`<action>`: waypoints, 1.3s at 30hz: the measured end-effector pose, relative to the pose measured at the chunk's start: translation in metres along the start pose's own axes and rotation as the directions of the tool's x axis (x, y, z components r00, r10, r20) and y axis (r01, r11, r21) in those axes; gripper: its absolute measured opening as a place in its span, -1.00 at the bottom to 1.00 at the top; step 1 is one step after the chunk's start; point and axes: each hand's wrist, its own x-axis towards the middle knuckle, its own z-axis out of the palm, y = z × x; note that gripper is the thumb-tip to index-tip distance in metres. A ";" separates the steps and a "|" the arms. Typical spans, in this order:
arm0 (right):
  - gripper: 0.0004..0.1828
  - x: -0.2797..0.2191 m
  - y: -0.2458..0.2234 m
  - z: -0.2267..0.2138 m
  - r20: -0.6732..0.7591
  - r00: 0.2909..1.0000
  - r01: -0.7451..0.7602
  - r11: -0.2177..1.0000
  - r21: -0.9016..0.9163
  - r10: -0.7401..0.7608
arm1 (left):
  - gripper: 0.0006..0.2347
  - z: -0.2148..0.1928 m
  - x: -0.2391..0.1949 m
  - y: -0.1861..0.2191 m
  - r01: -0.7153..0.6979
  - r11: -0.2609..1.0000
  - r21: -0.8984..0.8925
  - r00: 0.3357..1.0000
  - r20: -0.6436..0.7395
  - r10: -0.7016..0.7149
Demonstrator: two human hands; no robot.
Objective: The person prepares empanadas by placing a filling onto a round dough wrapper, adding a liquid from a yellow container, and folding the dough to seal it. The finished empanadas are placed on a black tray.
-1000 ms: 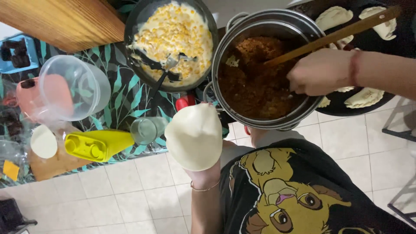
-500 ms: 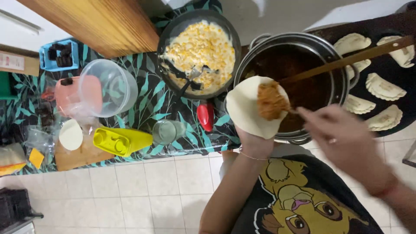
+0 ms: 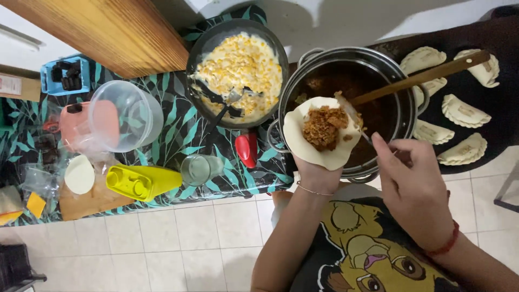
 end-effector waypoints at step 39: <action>-0.59 0.004 0.027 -0.052 0.224 0.915 -0.361 0.929 0.080 0.336 | -0.47 0.013 0.004 0.019 0.195 0.981 -0.012 0.980 -0.034 -0.196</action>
